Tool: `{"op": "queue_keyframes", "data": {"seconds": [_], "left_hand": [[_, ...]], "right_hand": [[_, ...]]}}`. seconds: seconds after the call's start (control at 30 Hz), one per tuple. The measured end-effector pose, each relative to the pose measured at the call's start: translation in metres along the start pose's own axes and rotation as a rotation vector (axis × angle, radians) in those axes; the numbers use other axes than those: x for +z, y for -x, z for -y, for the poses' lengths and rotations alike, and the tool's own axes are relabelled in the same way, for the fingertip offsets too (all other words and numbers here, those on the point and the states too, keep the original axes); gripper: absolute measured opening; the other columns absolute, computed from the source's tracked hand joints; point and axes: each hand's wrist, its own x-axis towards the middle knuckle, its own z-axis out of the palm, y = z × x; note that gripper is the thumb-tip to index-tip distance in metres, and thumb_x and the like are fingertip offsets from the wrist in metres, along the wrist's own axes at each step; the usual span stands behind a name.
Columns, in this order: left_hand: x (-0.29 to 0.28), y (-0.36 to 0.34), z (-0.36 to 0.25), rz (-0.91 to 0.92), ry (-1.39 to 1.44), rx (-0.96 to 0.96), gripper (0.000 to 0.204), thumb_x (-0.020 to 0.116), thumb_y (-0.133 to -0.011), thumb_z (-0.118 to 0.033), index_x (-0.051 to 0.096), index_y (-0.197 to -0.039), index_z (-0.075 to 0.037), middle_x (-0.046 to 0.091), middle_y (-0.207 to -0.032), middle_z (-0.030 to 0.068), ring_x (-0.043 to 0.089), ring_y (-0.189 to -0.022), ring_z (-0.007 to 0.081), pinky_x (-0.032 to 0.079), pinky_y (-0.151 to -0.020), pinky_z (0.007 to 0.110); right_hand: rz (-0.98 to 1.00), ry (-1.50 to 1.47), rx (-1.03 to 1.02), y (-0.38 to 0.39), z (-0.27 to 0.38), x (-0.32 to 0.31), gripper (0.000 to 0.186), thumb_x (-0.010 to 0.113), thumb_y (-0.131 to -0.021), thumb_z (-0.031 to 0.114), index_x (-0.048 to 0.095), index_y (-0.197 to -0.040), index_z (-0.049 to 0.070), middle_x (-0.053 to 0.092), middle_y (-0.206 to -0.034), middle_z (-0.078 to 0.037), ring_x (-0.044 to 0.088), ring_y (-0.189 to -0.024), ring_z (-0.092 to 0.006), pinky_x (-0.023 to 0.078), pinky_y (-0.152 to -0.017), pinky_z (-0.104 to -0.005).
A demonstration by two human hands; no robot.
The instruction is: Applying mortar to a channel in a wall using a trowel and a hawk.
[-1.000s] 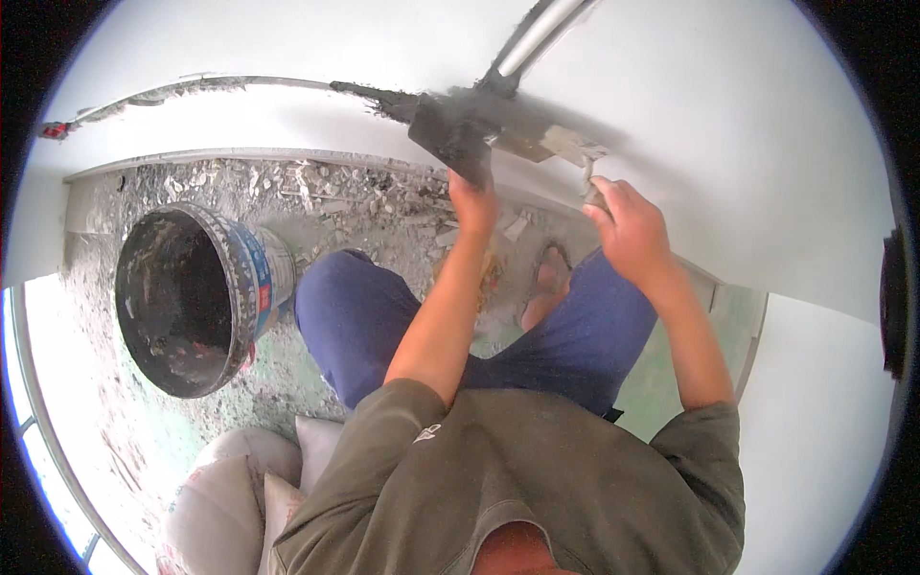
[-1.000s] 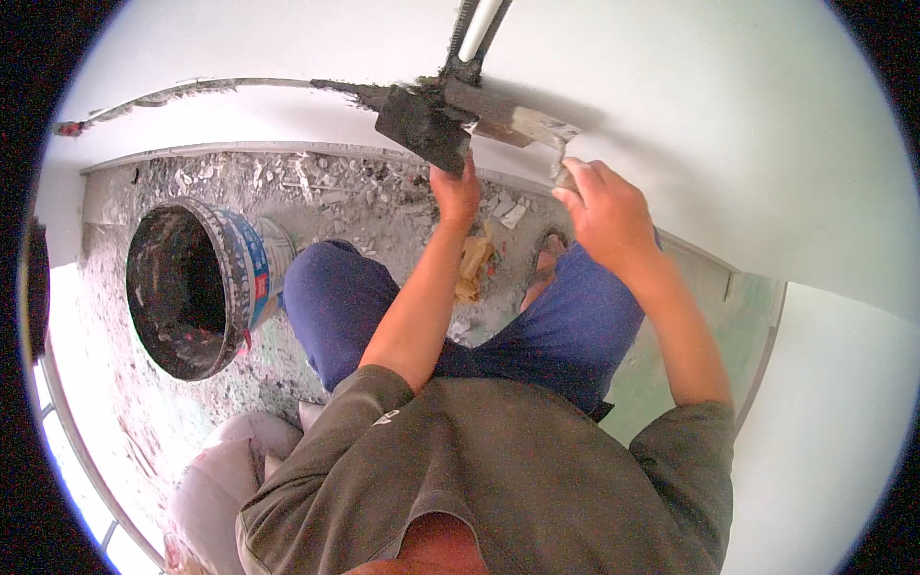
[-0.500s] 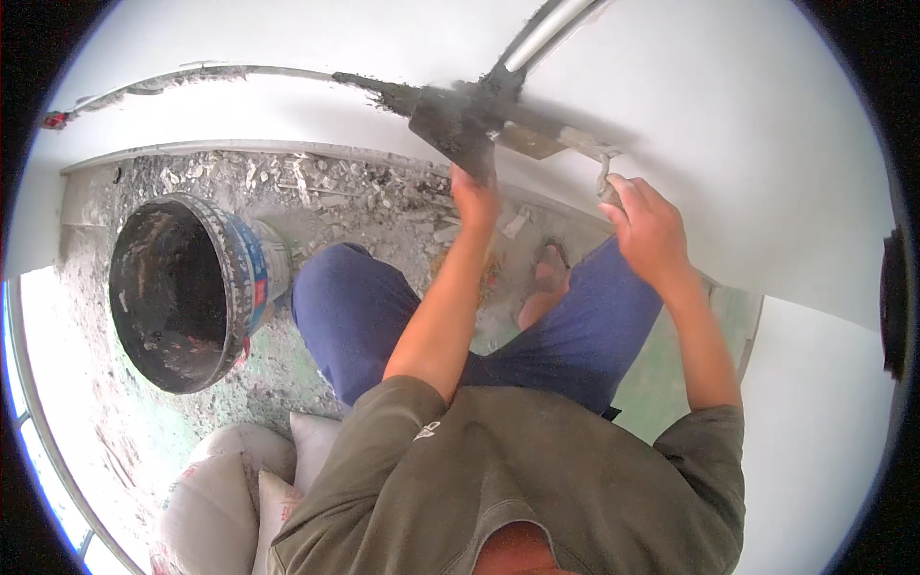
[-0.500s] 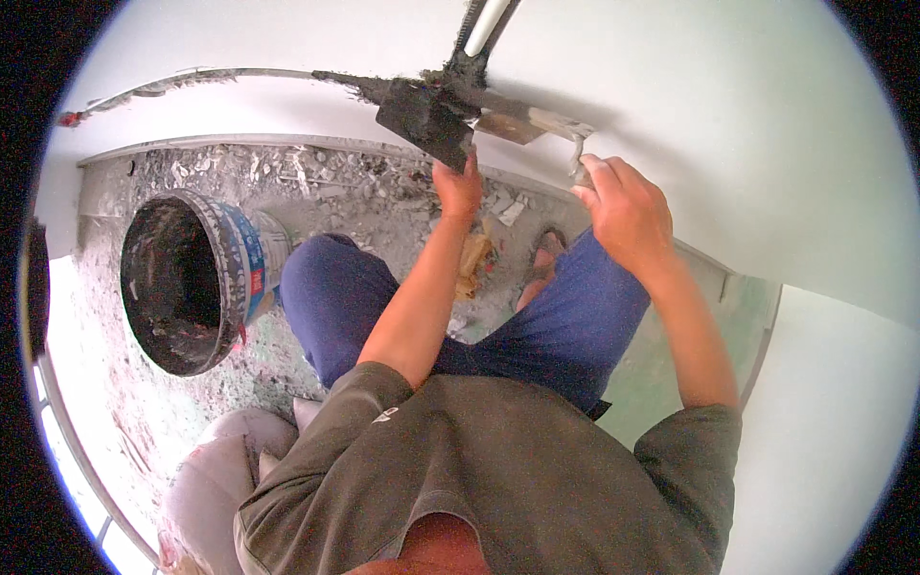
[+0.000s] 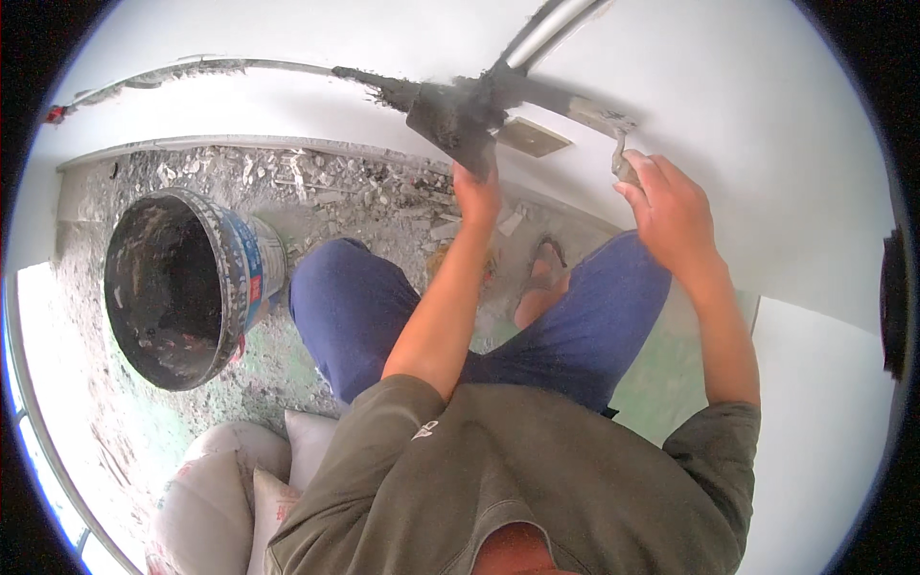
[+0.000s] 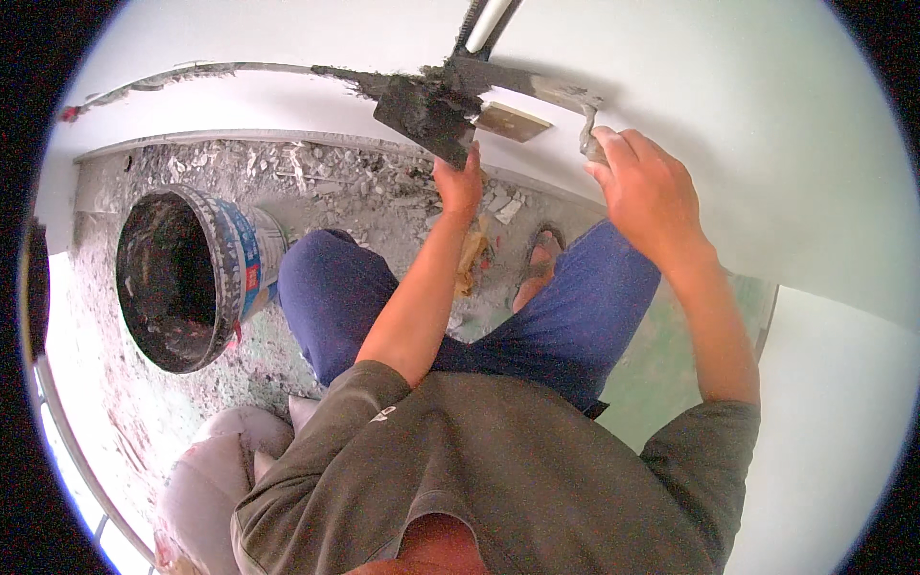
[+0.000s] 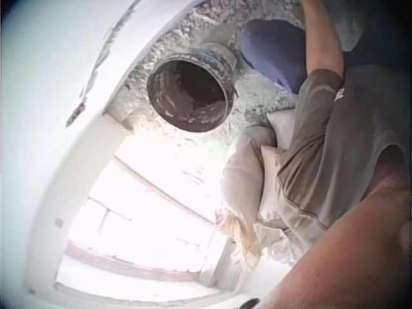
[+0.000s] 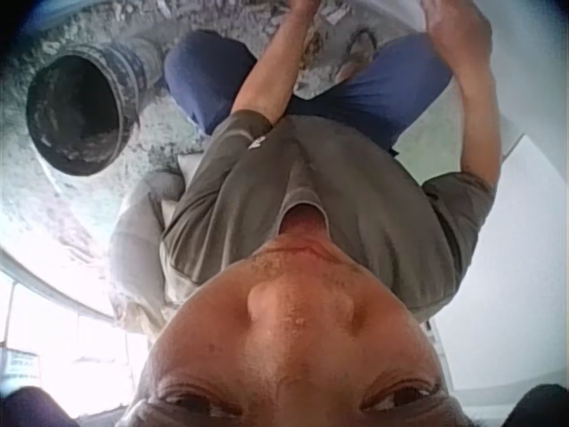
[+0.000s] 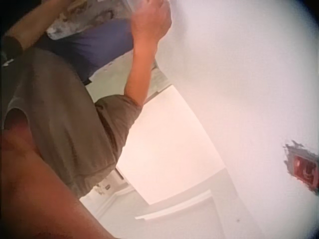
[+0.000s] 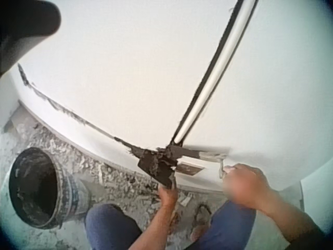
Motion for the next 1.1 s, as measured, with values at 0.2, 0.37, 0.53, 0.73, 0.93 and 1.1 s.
{"op": "queue_keyframes", "data": {"seconds": [0.2, 0.37, 0.53, 0.73, 0.93, 1.1], "left_hand": [[0.005, 0.003, 0.006, -0.013, -0.012, 0.045, 0.022, 0.069, -0.086, -0.012, 0.06, -0.104, 0.0, 0.067, -0.087, 0.0062, 0.061, -0.075, 0.0158, 0.049, -0.069, 0.031], [0.003, 0.002, 0.018, 0.01, 0.003, 0.036, 0.018, 0.069, -0.087, -0.011, 0.06, -0.099, -0.003, 0.064, -0.08, 0.0037, 0.056, -0.062, 0.0109, 0.044, -0.053, 0.029], [0.006, 0.001, 0.016, 0.011, 0.131, -0.065, 0.02, 0.068, -0.086, -0.009, 0.06, -0.103, -0.002, 0.065, -0.085, 0.0041, 0.058, -0.069, 0.0127, 0.047, -0.061, 0.03], [0.004, 0.002, 0.0, -0.06, -0.034, 0.157, 0.021, 0.068, -0.087, -0.01, 0.059, -0.104, -0.001, 0.067, -0.09, 0.0046, 0.061, -0.078, 0.0159, 0.048, -0.071, 0.03], [0.002, 0.004, 0.013, 0.038, 0.03, -0.105, 0.02, 0.068, -0.087, -0.01, 0.06, -0.103, -0.001, 0.067, -0.088, 0.0055, 0.061, -0.076, 0.0136, 0.049, -0.067, 0.029], [0.011, 0.004, 0.014, 0.012, 0.066, -0.074, 0.019, 0.068, -0.087, -0.01, 0.06, -0.102, -0.001, 0.065, -0.085, 0.0042, 0.061, -0.074, 0.0125, 0.048, -0.065, 0.029]], "right_hand": [[-0.121, 0.154, -0.259, -0.009, -0.011, 0.022, 0.035, 0.068, -0.082, 0.019, 0.059, -0.112, 0.004, 0.062, -0.095, -0.011, 0.063, -0.085, -0.0294, 0.052, -0.071, -0.0401], [-0.162, 0.016, -0.084, -0.003, -0.004, 0.012, 0.034, 0.069, -0.083, 0.021, 0.06, -0.112, 0.005, 0.063, -0.092, -0.011, 0.063, -0.082, -0.0308, 0.052, -0.069, -0.0401], [-0.116, -0.108, -0.01, -0.004, -0.005, -0.005, 0.032, 0.067, -0.086, 0.021, 0.061, -0.112, 0.005, 0.064, -0.092, -0.014, 0.063, -0.08, -0.0342, 0.051, -0.07, -0.0413], [-0.105, -0.17, 0.029, 0.01, -0.014, -0.016, 0.03, 0.065, -0.087, 0.019, 0.06, -0.113, 0.004, 0.064, -0.094, -0.015, 0.063, -0.083, -0.0348, 0.05, -0.072, -0.042], [-0.05, -0.163, -0.093, 0.018, -0.002, 0.014, 0.033, 0.065, -0.085, 0.016, 0.057, -0.115, 0.003, 0.061, -0.096, -0.015, 0.061, -0.088, -0.0337, 0.05, -0.075, -0.0417], [-0.074, -0.048, -0.153, -0.001, 0.002, 0.043, 0.034, 0.065, -0.084, 0.016, 0.057, -0.115, 0.005, 0.06, -0.096, -0.014, 0.06, -0.091, -0.033, 0.051, -0.075, -0.0429]]}}
